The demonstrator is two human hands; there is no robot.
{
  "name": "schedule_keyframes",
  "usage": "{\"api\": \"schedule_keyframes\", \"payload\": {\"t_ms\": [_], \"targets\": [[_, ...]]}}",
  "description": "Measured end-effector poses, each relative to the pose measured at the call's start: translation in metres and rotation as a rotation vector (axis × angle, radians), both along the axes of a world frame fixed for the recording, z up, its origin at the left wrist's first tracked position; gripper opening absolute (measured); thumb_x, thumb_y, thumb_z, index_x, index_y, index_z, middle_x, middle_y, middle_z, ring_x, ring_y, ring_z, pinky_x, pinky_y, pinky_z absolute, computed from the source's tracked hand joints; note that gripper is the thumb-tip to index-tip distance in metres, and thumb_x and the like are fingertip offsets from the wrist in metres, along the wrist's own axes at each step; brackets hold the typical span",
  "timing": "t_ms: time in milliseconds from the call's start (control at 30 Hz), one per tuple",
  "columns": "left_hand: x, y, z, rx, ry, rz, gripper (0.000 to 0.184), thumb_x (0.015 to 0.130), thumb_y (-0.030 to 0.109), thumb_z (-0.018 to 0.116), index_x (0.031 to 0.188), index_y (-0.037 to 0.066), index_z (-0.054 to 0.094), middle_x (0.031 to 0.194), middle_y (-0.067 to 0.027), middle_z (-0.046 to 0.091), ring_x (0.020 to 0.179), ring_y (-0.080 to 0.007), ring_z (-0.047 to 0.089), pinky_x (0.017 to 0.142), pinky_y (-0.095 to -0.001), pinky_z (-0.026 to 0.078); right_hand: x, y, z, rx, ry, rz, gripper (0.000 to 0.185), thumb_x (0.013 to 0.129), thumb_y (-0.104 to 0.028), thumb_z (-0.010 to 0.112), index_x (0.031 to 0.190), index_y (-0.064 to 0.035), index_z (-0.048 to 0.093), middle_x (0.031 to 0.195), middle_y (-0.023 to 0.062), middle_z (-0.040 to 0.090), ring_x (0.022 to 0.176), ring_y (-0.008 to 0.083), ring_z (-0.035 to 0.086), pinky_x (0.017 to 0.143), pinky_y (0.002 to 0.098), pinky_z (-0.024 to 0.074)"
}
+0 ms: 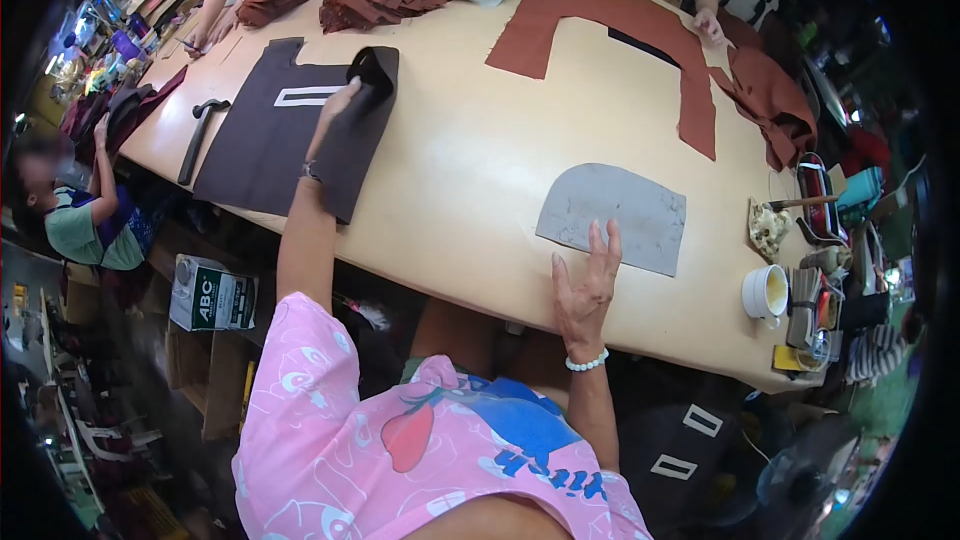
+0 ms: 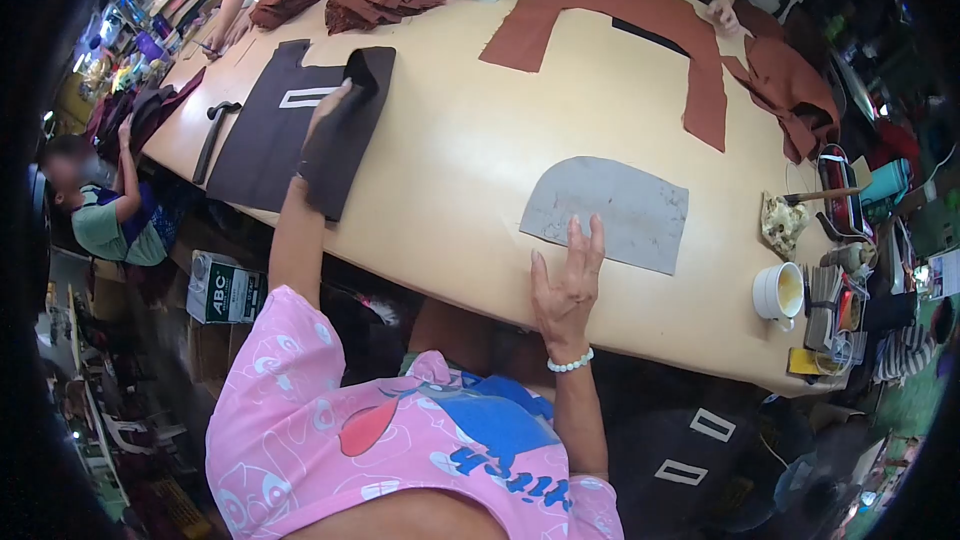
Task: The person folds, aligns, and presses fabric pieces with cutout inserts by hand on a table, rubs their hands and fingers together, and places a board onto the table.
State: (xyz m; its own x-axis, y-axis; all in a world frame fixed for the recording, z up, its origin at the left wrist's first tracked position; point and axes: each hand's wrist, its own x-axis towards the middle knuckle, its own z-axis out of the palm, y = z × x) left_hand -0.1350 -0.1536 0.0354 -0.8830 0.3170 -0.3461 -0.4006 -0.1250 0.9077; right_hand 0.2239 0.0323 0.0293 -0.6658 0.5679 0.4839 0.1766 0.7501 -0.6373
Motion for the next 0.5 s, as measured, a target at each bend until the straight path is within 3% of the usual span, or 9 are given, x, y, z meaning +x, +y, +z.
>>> {"api": "schedule_keyframes", "payload": {"t_ms": [100, 167, 267, 333, 367, 400, 467, 500], "targets": [[-0.030, -0.016, -0.014, -0.014, 0.547, 0.068, 0.030, 0.089, 0.032, 0.051, 0.094, 0.004, 0.060, 0.081, -0.0045, 0.060, 0.066, -0.0136, 0.056, 0.060, -0.0294, 0.046, -0.001, 0.001, 0.000, 0.008, -0.008, -0.003, 0.057, 0.074, -0.007, 0.064, 0.126, 0.0023, 0.042, 0.135, 0.0238, 0.030, 0.123, 0.0384, 0.036, 0.098, 0.0413, 0.0364], [-0.007, -0.009, 0.040, 0.148, 0.335, 0.049, 0.031, 0.090, 0.034, 0.050, 0.098, 0.005, 0.060, 0.085, -0.0046, 0.061, 0.070, -0.0125, 0.058, 0.062, -0.0255, 0.047, -0.001, 0.001, 0.001, 0.010, -0.006, -0.005, 0.057, 0.074, -0.007, 0.064, 0.126, 0.0024, 0.042, 0.134, 0.0241, 0.031, 0.122, 0.0388, 0.036, 0.098, 0.0415, 0.0364], [0.004, 0.004, 0.072, 0.118, 0.306, 0.006, 0.031, 0.089, 0.035, 0.052, 0.100, 0.007, 0.060, 0.084, -0.0037, 0.061, 0.070, -0.0112, 0.058, 0.062, -0.0228, 0.046, -0.001, 0.002, -0.001, 0.048, -0.007, 0.004, 0.057, 0.074, -0.007, 0.064, 0.126, 0.0021, 0.042, 0.133, 0.0246, 0.032, 0.121, 0.0389, 0.037, 0.098, 0.0412, 0.0368], [0.007, 0.009, 0.072, 0.006, 0.378, -0.025, 0.029, 0.088, 0.035, 0.054, 0.099, 0.009, 0.060, 0.081, -0.0026, 0.060, 0.068, -0.0106, 0.057, 0.061, -0.0221, 0.045, -0.002, 0.002, 0.000, 0.015, -0.007, 0.014, 0.057, 0.075, -0.008, 0.064, 0.126, 0.0024, 0.041, 0.133, 0.0248, 0.032, 0.121, 0.0389, 0.037, 0.098, 0.0411, 0.0367], [0.014, 0.011, 0.069, -0.191, 0.423, -0.193, 0.024, 0.087, 0.032, 0.056, 0.093, 0.010, 0.062, 0.075, -0.0003, 0.060, 0.064, -0.0093, 0.055, 0.057, -0.0220, 0.044, -0.002, 0.000, 0.001, -0.003, -0.008, 0.021, 0.057, 0.075, -0.008, 0.064, 0.126, 0.0026, 0.041, 0.133, 0.0249, 0.032, 0.121, 0.0388, 0.038, 0.098, 0.0410, 0.0366], [0.012, 0.016, 0.052, -0.153, 0.429, -0.284, 0.019, 0.087, 0.029, 0.056, 0.082, 0.012, 0.061, 0.068, 0.0042, 0.056, 0.059, -0.0051, 0.050, 0.053, -0.0206, 0.040, -0.001, 0.000, 0.000, 0.006, -0.009, 0.025, 0.057, 0.075, -0.008, 0.064, 0.126, 0.0026, 0.041, 0.133, 0.0249, 0.033, 0.120, 0.0386, 0.038, 0.097, 0.0406, 0.0369], [-0.018, 0.028, 0.011, -0.426, 0.667, -0.480, 0.020, 0.088, 0.029, 0.057, 0.074, 0.014, 0.059, 0.066, 0.0081, 0.051, 0.054, -0.0012, 0.042, 0.050, -0.0175, 0.035, -0.001, 0.002, -0.003, 0.027, -0.005, 0.022, 0.057, 0.075, -0.009, 0.063, 0.126, 0.0025, 0.041, 0.133, 0.0249, 0.034, 0.119, 0.0383, 0.039, 0.097, 0.0400, 0.0374], [-0.007, 0.030, 0.014, -0.435, 0.615, -0.568, 0.021, 0.088, 0.029, 0.057, 0.073, 0.013, 0.058, 0.066, 0.0094, 0.050, 0.054, -0.0003, 0.040, 0.049, -0.0171, 0.034, -0.002, 0.001, -0.004, 0.049, 0.005, 0.038, 0.056, 0.076, -0.009, 0.062, 0.127, 0.0026, 0.041, 0.130, 0.0248, 0.036, 0.118, 0.0378, 0.041, 0.096, 0.0398, 0.0379]]}}
